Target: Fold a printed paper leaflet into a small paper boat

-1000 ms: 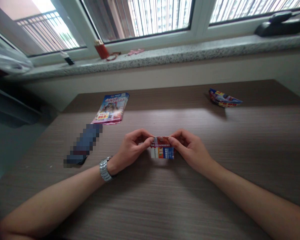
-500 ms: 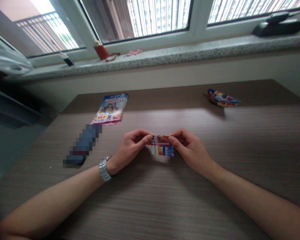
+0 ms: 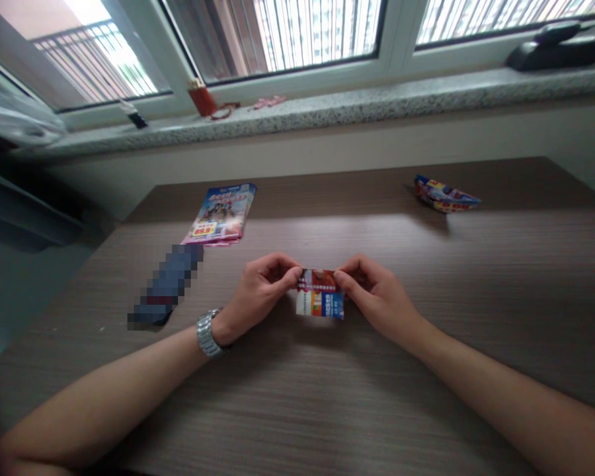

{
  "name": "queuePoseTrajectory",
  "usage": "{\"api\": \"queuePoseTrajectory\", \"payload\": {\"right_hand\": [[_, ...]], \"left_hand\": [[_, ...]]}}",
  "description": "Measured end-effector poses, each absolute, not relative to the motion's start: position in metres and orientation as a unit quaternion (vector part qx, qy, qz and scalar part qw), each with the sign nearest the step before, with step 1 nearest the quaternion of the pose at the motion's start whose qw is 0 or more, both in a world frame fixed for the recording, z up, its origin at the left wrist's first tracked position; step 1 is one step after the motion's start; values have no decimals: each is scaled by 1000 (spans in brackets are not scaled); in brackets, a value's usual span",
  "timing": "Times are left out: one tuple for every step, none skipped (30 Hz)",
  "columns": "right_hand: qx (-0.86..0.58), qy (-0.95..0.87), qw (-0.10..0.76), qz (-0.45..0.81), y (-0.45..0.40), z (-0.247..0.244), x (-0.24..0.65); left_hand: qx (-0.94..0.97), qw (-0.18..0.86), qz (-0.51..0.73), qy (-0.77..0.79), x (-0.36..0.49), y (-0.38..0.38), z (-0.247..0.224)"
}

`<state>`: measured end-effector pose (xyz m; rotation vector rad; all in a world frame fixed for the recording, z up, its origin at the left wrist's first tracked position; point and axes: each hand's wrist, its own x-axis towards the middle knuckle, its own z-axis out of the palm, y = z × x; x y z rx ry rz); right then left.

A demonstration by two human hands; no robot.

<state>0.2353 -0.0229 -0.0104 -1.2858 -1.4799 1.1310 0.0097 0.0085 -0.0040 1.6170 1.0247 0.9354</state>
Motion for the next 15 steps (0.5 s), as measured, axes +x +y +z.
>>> {"api": "queuePoseTrajectory", "payload": {"right_hand": [[-517,-594,423,449,-23,-10,235],[-521,-595,421,445,-23,-10,235],[-524,-596,420,442,-23,-10,235],[-526,-596,419,439,-22,-10,235],[-526,-595,420,439,-22,-10,235],[-526,-593,422,440,-22,-10,235],[-524,-592,425,441,-22,-10,236],[-522,-592,427,442,-22,-10,236],[-519,-592,428,443,-22,-11,236],[-517,-593,428,444,-22,-11,236],[-514,-595,427,447,-22,-11,236],[-510,-597,425,450,-22,-10,236],[-507,-599,422,454,-23,-11,236],[-503,-599,419,461,-23,-11,235],[-500,-599,416,468,-23,-11,235]], "left_hand": [[668,481,382,421,10,8,-4],[673,476,379,421,10,8,-4],[679,470,376,421,9,8,-4],[685,464,374,420,10,8,-4],[690,458,371,419,10,9,-4],[695,455,369,418,10,9,-4],[697,454,368,415,10,8,-4],[698,457,368,411,10,8,-3],[697,464,366,405,10,8,-3],[697,474,363,397,10,8,-2],[699,483,358,388,10,7,-2],[701,491,351,380,11,7,-1],[705,496,344,373,11,6,-1],[708,497,339,369,11,6,-1],[712,496,337,366,12,6,-1]]}}
